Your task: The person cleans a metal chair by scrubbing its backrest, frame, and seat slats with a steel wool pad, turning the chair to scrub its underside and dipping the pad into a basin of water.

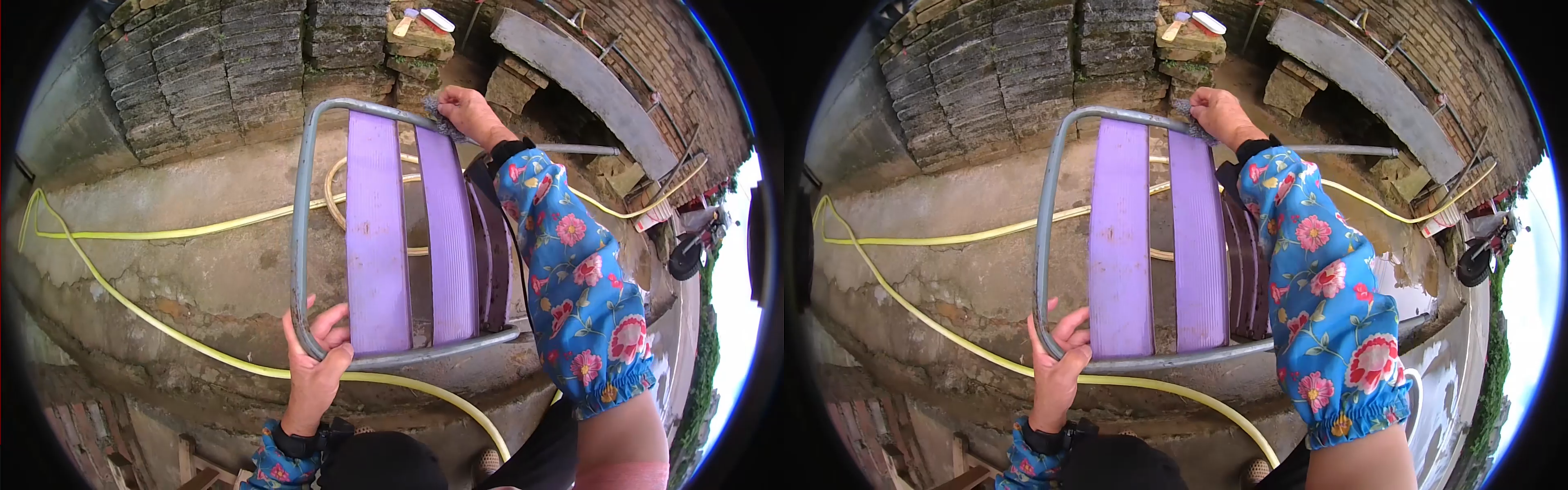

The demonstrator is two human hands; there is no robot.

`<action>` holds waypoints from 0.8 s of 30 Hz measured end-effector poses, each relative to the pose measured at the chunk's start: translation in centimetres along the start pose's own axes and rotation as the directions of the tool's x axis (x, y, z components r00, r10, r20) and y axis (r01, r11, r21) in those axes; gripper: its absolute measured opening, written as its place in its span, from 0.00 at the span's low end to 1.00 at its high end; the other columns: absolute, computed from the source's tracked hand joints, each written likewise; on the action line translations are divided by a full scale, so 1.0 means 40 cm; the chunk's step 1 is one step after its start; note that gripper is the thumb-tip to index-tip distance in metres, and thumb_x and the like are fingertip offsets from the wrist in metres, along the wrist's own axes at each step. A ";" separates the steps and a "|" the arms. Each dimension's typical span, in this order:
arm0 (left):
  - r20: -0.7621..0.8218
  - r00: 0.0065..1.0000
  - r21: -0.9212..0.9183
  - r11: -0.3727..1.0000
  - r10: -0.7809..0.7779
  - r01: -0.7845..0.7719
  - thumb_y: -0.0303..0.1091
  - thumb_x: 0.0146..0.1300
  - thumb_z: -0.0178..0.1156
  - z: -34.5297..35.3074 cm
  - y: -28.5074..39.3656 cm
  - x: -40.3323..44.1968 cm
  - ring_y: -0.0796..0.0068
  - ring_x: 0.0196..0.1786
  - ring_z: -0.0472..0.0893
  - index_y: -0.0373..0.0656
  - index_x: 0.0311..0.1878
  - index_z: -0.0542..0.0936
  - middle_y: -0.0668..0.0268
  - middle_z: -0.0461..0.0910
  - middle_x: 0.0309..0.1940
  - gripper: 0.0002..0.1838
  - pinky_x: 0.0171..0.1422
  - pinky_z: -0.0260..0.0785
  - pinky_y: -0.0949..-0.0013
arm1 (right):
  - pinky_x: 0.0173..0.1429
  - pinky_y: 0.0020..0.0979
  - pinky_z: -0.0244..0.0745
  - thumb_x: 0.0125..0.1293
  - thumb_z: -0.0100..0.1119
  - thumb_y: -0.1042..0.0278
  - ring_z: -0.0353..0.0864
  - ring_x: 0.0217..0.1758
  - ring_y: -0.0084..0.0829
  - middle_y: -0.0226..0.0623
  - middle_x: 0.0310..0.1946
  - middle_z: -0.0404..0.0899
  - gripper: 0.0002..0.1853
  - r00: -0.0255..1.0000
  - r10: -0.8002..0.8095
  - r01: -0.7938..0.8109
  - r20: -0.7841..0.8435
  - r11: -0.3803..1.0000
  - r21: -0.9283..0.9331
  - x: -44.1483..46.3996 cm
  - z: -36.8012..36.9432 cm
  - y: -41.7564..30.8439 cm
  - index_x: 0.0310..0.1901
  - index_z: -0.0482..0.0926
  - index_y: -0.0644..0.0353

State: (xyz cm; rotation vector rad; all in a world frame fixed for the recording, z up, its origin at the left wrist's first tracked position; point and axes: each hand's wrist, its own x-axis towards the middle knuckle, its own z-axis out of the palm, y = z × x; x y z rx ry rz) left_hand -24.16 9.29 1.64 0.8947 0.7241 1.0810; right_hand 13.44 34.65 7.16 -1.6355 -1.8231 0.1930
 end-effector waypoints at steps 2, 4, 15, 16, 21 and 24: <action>0.005 1.000 0.005 1.000 0.000 0.000 0.10 0.56 0.46 -0.002 0.008 0.009 0.61 0.55 0.80 0.46 0.70 0.47 0.45 0.68 0.62 0.39 0.57 0.75 0.61 | 0.46 0.39 0.76 0.54 0.57 0.71 0.82 0.37 0.46 0.49 0.30 0.81 0.05 1.000 0.028 -0.029 -0.006 0.993 -0.118 0.046 0.072 -0.045 0.31 0.81 0.60; 0.022 1.000 0.000 1.000 -0.003 0.003 0.10 0.56 0.46 -0.003 0.001 0.003 0.62 0.55 0.80 0.46 0.70 0.47 0.46 0.68 0.63 0.39 0.56 0.75 0.62 | 0.45 0.40 0.76 0.53 0.55 0.73 0.82 0.37 0.49 0.50 0.30 0.81 0.05 0.999 -0.002 0.002 -0.037 1.000 0.004 0.068 0.128 -0.142 0.29 0.81 0.59; 0.033 0.999 0.029 0.999 0.025 -0.026 0.15 0.59 0.52 -0.015 -0.021 0.010 0.70 0.50 0.79 0.46 0.71 0.46 0.49 0.70 0.61 0.40 0.51 0.73 0.69 | 0.45 0.40 0.76 0.58 0.60 0.68 0.81 0.38 0.45 0.46 0.31 0.81 0.06 0.886 -0.458 0.462 -0.063 0.867 0.189 -0.035 0.245 -0.415 0.34 0.81 0.61; 0.031 1.000 0.038 0.999 -0.003 0.002 0.15 0.59 0.52 -0.020 -0.022 0.010 0.70 0.50 0.79 0.46 0.71 0.46 0.49 0.70 0.61 0.40 0.51 0.73 0.69 | 0.45 0.41 0.74 0.57 0.59 0.71 0.79 0.39 0.48 0.47 0.30 0.79 0.05 0.836 -0.537 0.548 -0.113 0.807 0.220 -0.066 0.245 -0.420 0.31 0.79 0.63; 0.080 0.996 -0.073 0.997 0.032 -0.026 0.53 0.70 0.50 -0.052 -0.033 0.020 0.65 0.55 0.77 0.49 0.71 0.54 0.52 0.72 0.61 0.33 0.61 0.68 0.60 | 0.47 0.28 0.73 0.64 0.61 0.72 0.78 0.41 0.26 0.33 0.35 0.77 0.06 0.889 -0.425 0.303 0.171 0.826 0.475 -0.335 0.187 -0.527 0.40 0.79 0.63; 0.293 0.956 -0.728 0.641 -0.029 0.243 0.77 0.63 0.31 -0.072 -0.018 0.042 0.59 0.59 0.76 0.51 0.73 0.57 0.58 0.67 0.66 0.46 0.70 0.63 0.53 | 0.49 0.31 0.73 0.59 0.62 0.75 0.78 0.42 0.34 0.37 0.34 0.76 0.06 0.868 -0.447 0.261 0.214 0.780 0.569 -0.465 0.160 -0.568 0.38 0.78 0.63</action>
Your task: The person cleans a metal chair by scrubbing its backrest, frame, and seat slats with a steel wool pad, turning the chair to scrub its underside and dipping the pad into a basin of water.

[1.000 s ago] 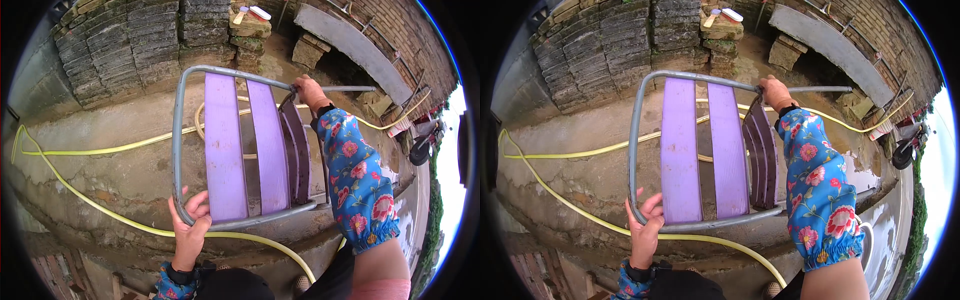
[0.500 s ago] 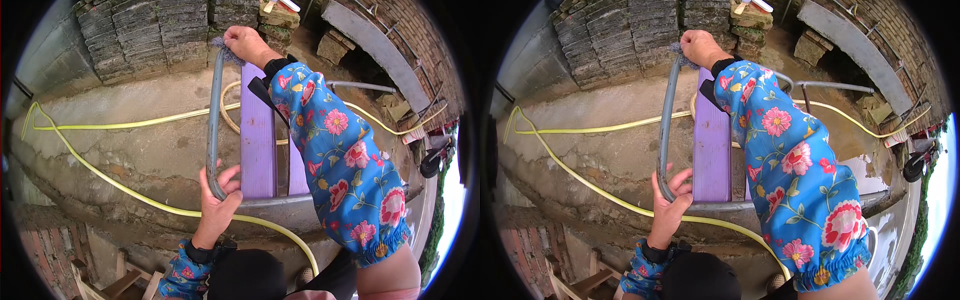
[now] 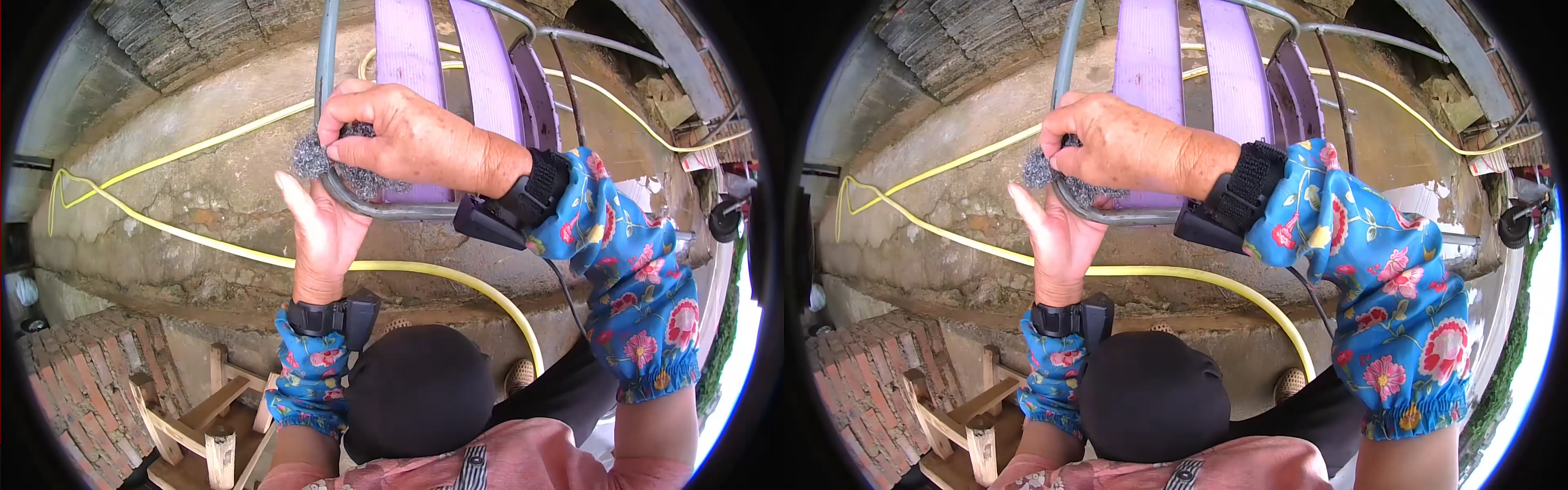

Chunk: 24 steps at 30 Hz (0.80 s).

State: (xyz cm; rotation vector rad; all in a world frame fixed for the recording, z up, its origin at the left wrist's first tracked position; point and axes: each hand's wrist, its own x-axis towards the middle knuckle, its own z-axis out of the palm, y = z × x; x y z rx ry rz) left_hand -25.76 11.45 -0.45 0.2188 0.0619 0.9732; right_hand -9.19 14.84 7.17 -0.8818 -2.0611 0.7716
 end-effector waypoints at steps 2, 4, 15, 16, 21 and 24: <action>-0.305 0.944 0.210 0.976 0.123 -0.060 0.78 0.62 0.33 0.050 -0.022 0.006 0.60 0.62 0.74 0.49 0.69 0.64 0.58 0.74 0.60 0.47 0.67 0.65 0.53 | 0.50 0.32 0.73 0.59 0.61 0.75 0.78 0.43 0.37 0.38 0.36 0.76 0.06 0.993 0.064 -0.062 0.101 0.998 -0.016 -0.057 -0.001 -0.031 0.39 0.78 0.63; -0.165 0.985 0.188 0.982 0.056 -0.025 0.76 0.64 0.33 -0.006 -0.005 -0.011 0.58 0.63 0.73 0.49 0.70 0.64 0.56 0.72 0.61 0.45 0.67 0.66 0.52 | 0.52 0.36 0.73 0.58 0.62 0.77 0.79 0.46 0.40 0.40 0.39 0.77 0.10 0.989 0.107 -0.104 0.104 0.994 -0.031 -0.114 0.012 -0.041 0.42 0.77 0.63; -0.202 0.970 0.420 0.907 0.133 -0.037 0.51 0.77 0.38 0.047 -0.032 -0.017 0.51 0.65 0.71 0.49 0.71 0.61 0.40 0.67 0.64 0.26 0.69 0.64 0.50 | 0.42 0.42 0.77 0.55 0.63 0.76 0.80 0.38 0.48 0.43 0.35 0.73 0.08 0.999 0.026 -0.012 0.046 0.959 -0.285 -0.308 -0.075 -0.072 0.35 0.75 0.62; -0.229 0.962 0.453 0.891 0.150 -0.031 0.51 0.77 0.38 0.048 -0.037 -0.019 0.52 0.65 0.71 0.49 0.71 0.60 0.41 0.68 0.64 0.26 0.70 0.63 0.50 | 0.42 0.42 0.77 0.55 0.63 0.76 0.80 0.38 0.48 0.43 0.35 0.73 0.08 0.999 0.033 -0.020 0.042 0.959 -0.283 -0.308 -0.049 -0.075 0.35 0.75 0.62; -0.321 0.923 0.494 0.869 0.212 -0.028 0.52 0.77 0.38 0.056 -0.037 -0.025 0.56 0.64 0.72 0.50 0.70 0.62 0.48 0.71 0.63 0.26 0.69 0.64 0.52 | 0.46 0.36 0.79 0.54 0.60 0.76 0.79 0.46 0.43 0.43 0.42 0.74 0.12 0.991 -0.004 -0.040 -0.133 0.944 -0.328 -0.160 0.141 -0.064 0.42 0.75 0.63; -0.323 0.926 0.539 0.842 0.198 0.008 0.53 0.77 0.36 0.045 -0.022 -0.028 0.55 0.66 0.71 0.50 0.71 0.61 0.47 0.69 0.65 0.27 0.70 0.63 0.52 | 0.45 0.35 0.80 0.54 0.58 0.75 0.79 0.45 0.41 0.41 0.42 0.75 0.10 0.983 -0.043 -0.036 -0.180 0.909 -0.416 -0.201 0.134 -0.071 0.40 0.74 0.60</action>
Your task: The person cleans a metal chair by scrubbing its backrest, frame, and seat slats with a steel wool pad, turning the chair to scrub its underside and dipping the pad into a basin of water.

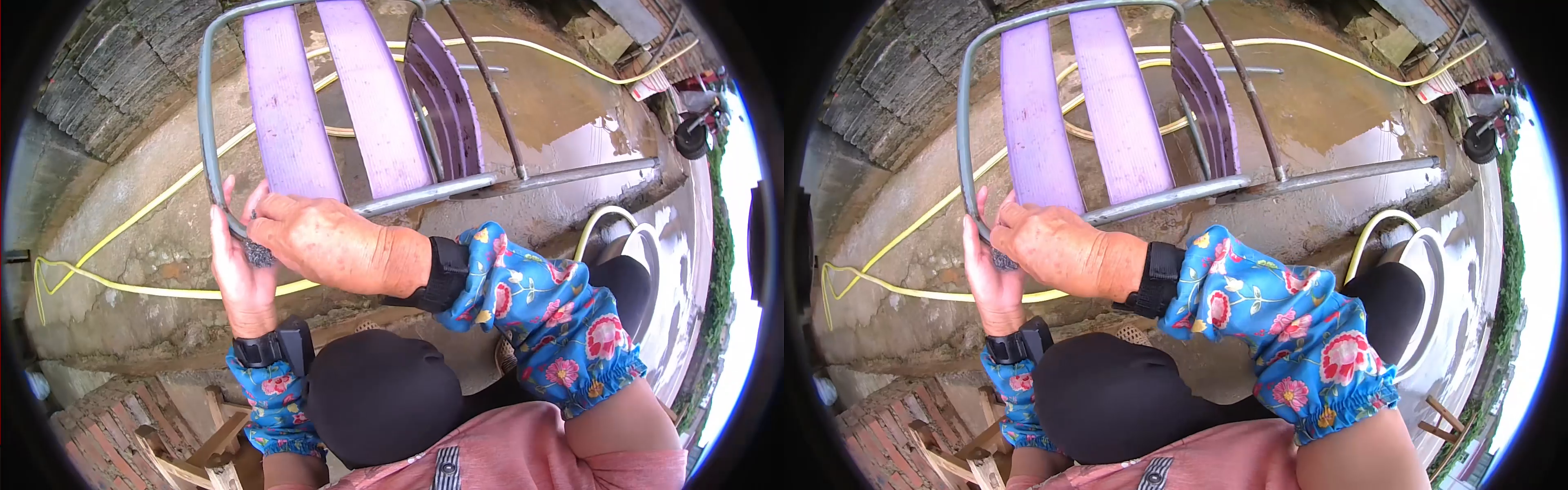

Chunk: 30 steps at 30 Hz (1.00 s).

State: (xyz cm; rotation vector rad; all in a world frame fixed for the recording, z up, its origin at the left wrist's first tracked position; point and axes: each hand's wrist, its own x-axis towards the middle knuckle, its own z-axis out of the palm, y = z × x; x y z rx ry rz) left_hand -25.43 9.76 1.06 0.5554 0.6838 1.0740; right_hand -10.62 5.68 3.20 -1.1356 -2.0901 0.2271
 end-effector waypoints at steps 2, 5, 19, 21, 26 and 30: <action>0.079 0.996 0.052 0.998 0.044 -0.048 0.52 0.77 0.36 -0.005 -0.006 0.009 0.52 0.67 0.70 0.49 0.72 0.58 0.41 0.66 0.66 0.28 0.70 0.62 0.51 | 0.45 0.34 0.80 0.53 0.58 0.76 0.80 0.43 0.40 0.41 0.42 0.75 0.11 0.995 0.066 -0.067 0.078 0.998 0.013 -0.049 -0.067 0.013 0.40 0.74 0.60; 0.156 0.988 -0.025 1.000 0.007 -0.004 0.52 0.76 0.38 -0.006 -0.004 0.007 0.50 0.70 0.65 0.47 0.72 0.59 0.39 0.60 0.69 0.28 0.74 0.56 0.49 | 0.46 0.37 0.78 0.53 0.59 0.78 0.79 0.44 0.45 0.43 0.43 0.74 0.12 0.967 0.124 -0.105 0.223 0.990 -0.096 -0.143 -0.183 0.073 0.41 0.73 0.61; -0.019 0.999 0.022 0.999 0.039 -0.038 0.52 0.76 0.39 -0.014 -0.004 0.009 0.53 0.65 0.71 0.47 0.69 0.63 0.38 0.65 0.65 0.26 0.68 0.64 0.53 | 0.46 0.38 0.76 0.54 0.61 0.82 0.78 0.44 0.47 0.43 0.43 0.73 0.16 0.961 0.180 -0.181 0.210 0.983 -0.015 -0.199 -0.196 0.100 0.45 0.74 0.62; 0.008 0.999 0.013 0.999 0.051 -0.051 0.52 0.76 0.40 -0.018 -0.002 0.010 0.53 0.64 0.72 0.47 0.69 0.64 0.38 0.66 0.65 0.26 0.68 0.64 0.53 | 0.46 0.38 0.76 0.52 0.61 0.83 0.78 0.44 0.47 0.42 0.42 0.74 0.14 0.951 0.268 -0.269 0.151 0.963 -0.014 -0.290 -0.276 0.160 0.43 0.75 0.63; -0.006 0.998 0.018 0.998 0.055 -0.055 0.51 0.76 0.41 0.002 -0.010 0.009 0.49 0.68 0.67 0.45 0.68 0.64 0.37 0.64 0.66 0.26 0.71 0.61 0.49 | 0.47 0.39 0.76 0.52 0.62 0.83 0.78 0.45 0.48 0.43 0.39 0.76 0.13 0.893 0.375 -0.352 0.248 0.926 -0.133 -0.299 -0.397 0.204 0.41 0.76 0.64; 0.016 0.998 0.024 0.998 0.053 -0.053 0.52 0.77 0.40 0.012 -0.011 0.009 0.57 0.58 0.75 0.47 0.69 0.62 0.40 0.69 0.62 0.26 0.64 0.66 0.56 | 0.46 0.42 0.76 0.53 0.62 0.78 0.79 0.43 0.48 0.44 0.37 0.74 0.12 0.958 0.160 -0.158 0.238 0.987 -0.029 -0.170 -0.340 0.203 0.40 0.77 0.63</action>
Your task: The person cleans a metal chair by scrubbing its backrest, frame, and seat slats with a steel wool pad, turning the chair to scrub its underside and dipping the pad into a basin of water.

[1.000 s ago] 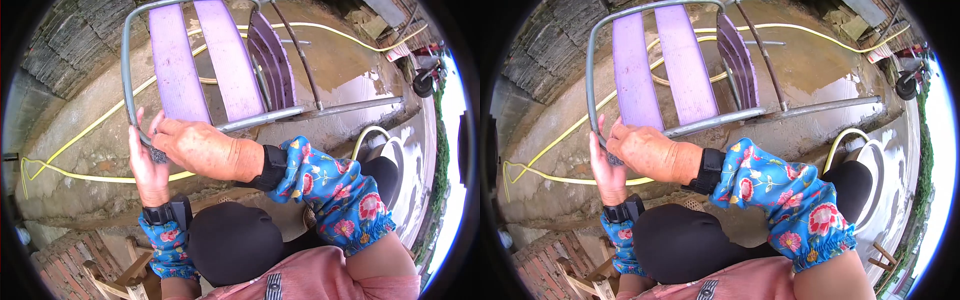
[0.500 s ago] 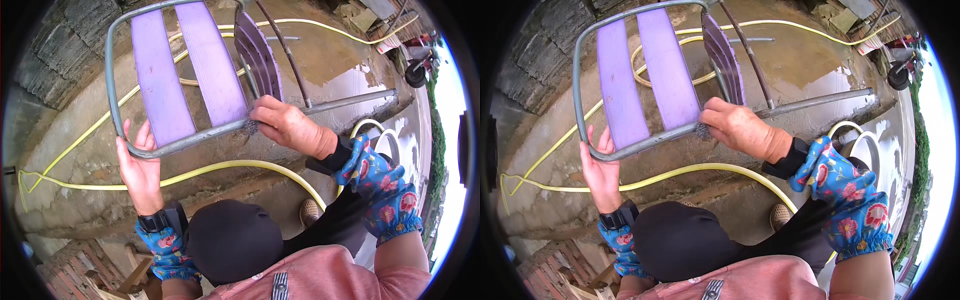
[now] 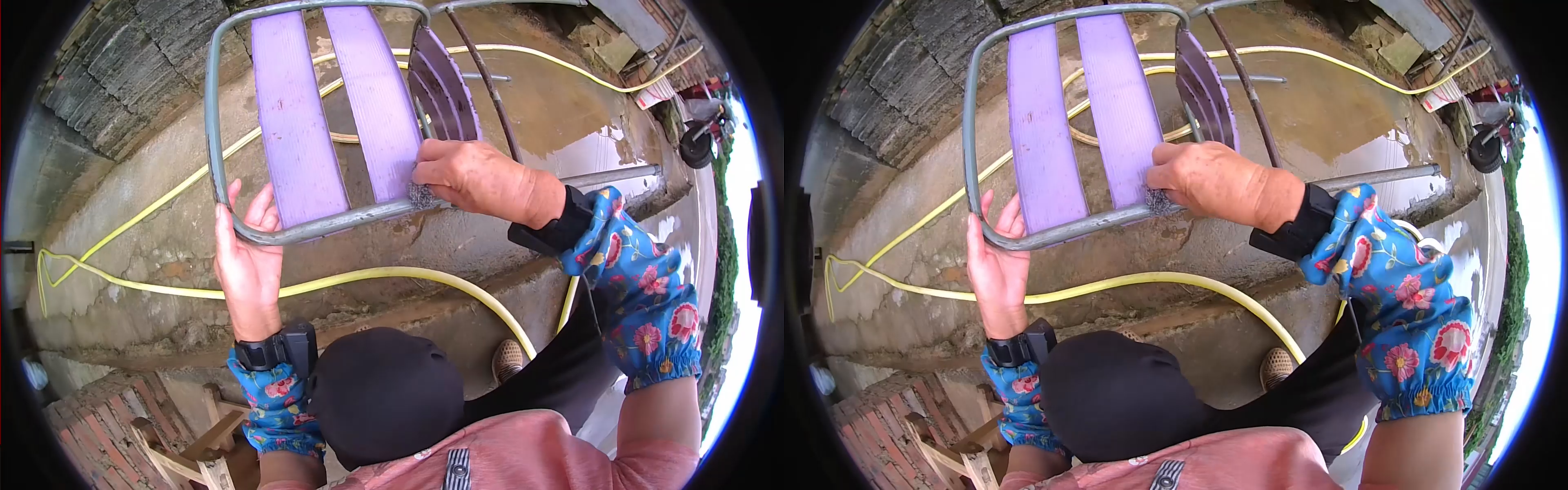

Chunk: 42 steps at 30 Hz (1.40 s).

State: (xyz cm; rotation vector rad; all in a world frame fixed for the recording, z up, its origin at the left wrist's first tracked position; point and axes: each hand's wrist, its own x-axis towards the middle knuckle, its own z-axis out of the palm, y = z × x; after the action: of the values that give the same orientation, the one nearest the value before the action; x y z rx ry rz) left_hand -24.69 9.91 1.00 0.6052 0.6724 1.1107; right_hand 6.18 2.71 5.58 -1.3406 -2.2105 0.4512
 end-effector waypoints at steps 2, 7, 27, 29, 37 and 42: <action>-0.001 1.000 0.002 1.000 0.006 -0.006 0.52 0.77 0.39 -0.008 -0.004 -0.002 0.57 0.59 0.75 0.47 0.69 0.62 0.41 0.69 0.62 0.26 0.64 0.66 0.56 | 0.46 0.41 0.78 0.52 0.63 0.77 0.81 0.42 0.48 0.44 0.39 0.74 0.14 0.933 0.014 0.090 0.359 0.958 -0.271 0.059 0.004 0.035 0.42 0.78 0.61; -0.037 0.999 -0.002 1.000 0.027 -0.028 0.52 0.77 0.39 0.020 0.002 0.006 0.57 0.59 0.76 0.46 0.69 0.61 0.41 0.70 0.61 0.26 0.65 0.66 0.56 | 0.45 0.43 0.77 0.52 0.60 0.79 0.79 0.42 0.49 0.46 0.40 0.71 0.14 0.990 0.043 0.028 0.131 0.867 -0.498 0.194 -0.019 0.142 0.41 0.74 0.59; -0.042 0.996 0.117 0.991 0.077 -0.072 0.23 0.66 0.51 0.026 -0.002 -0.010 0.62 0.55 0.77 0.49 0.71 0.56 0.44 0.71 0.61 0.31 0.61 0.68 0.59 | 0.43 0.43 0.76 0.52 0.64 0.77 0.78 0.40 0.50 0.43 0.36 0.72 0.11 0.947 -0.092 0.139 0.308 0.981 -0.133 0.174 0.037 0.028 0.35 0.72 0.63; -0.018 0.997 0.108 0.991 0.080 -0.078 0.22 0.65 0.50 0.029 -0.002 -0.018 0.61 0.55 0.78 0.49 0.71 0.55 0.43 0.70 0.61 0.32 0.61 0.69 0.58 | 0.43 0.43 0.75 0.53 0.63 0.76 0.78 0.40 0.50 0.45 0.36 0.73 0.10 0.971 -0.039 0.108 0.235 0.950 -0.292 0.236 0.022 0.068 0.36 0.73 0.63; -0.039 0.996 0.112 0.991 0.082 -0.077 0.22 0.64 0.51 0.041 -0.001 -0.027 0.59 0.54 0.78 0.48 0.70 0.55 0.41 0.69 0.62 0.32 0.61 0.70 0.56 | 0.45 0.42 0.78 0.52 0.63 0.76 0.81 0.40 0.48 0.42 0.36 0.74 0.07 0.947 -0.095 0.132 0.307 0.986 -0.099 0.134 0.055 0.007 0.33 0.76 0.61; -0.019 0.997 0.132 0.989 0.075 -0.072 0.22 0.63 0.52 0.037 -0.004 -0.015 0.62 0.53 0.78 0.48 0.70 0.57 0.44 0.70 0.62 0.32 0.61 0.69 0.56 | 0.49 0.44 0.75 0.54 0.62 0.73 0.79 0.44 0.51 0.45 0.37 0.76 0.08 1.000 -0.009 0.012 0.011 0.954 -0.298 0.277 -0.007 0.193 0.36 0.77 0.61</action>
State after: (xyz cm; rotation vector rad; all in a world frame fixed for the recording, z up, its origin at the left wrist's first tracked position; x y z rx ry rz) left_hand -23.69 9.13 1.97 0.7355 0.7531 1.1497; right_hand 7.68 16.09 4.56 -1.4775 -2.3627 0.1206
